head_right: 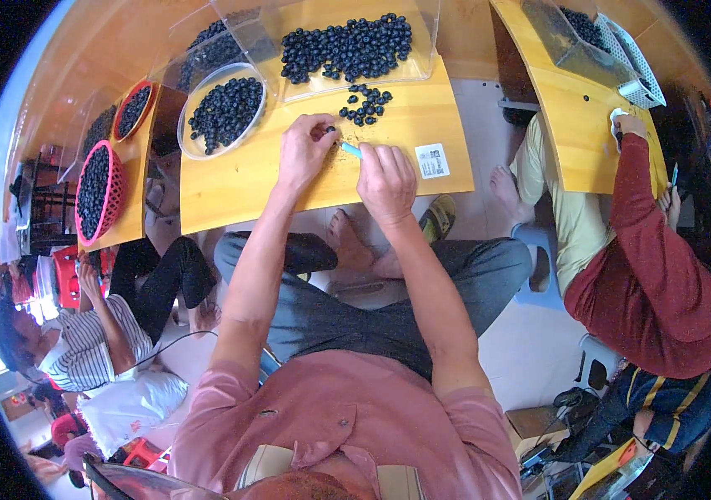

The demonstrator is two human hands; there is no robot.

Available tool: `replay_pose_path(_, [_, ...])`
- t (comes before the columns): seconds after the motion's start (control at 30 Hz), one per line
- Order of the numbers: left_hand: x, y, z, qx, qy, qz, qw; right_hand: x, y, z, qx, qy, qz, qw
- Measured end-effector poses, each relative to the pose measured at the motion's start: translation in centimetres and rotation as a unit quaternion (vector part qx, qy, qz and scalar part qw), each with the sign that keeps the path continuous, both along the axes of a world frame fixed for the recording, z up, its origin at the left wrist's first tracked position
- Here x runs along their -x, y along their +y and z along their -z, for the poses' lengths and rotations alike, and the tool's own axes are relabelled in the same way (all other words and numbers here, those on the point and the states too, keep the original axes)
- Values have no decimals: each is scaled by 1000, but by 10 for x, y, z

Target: The person sorts small black spherical parts on a table, using a scraper to remove debris.

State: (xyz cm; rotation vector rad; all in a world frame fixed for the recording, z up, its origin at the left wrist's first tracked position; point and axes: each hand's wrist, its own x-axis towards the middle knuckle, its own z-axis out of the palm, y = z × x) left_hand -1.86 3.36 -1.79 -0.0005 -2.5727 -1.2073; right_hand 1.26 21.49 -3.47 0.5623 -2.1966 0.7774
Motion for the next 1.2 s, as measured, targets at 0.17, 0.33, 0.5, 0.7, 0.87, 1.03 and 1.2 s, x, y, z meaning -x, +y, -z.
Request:
replay_pose_path(0.17, [-34,-1,1,-136,12,-39,990,0,-1,-2,-9,-8,-2,1000])
replay_pose_path(0.33, [-49,4,16,-254,19,-41,966,1,-2,-4,-22,-13,-11,1000])
replay_pose_path(0.5, [-48,6,16,-241,21,-34,970,1,-2,-2,-40,-10,-36,999])
replay_pose_path(0.7, [-49,9,11,-210,26,-27,977,0,-2,-2,-64,-14,-47,997])
replay_pose_path(0.87, [-50,10,6,-200,9,-31,979,0,-3,-2,-77,-18,-43,996])
replay_pose_path(1.03, [-52,9,3,-169,3,-34,985,-1,-3,-2,-86,-24,-37,995])
replay_pose_path(1.2, [-50,8,10,-230,6,-18,973,1,-3,0,-87,-37,-41,995])
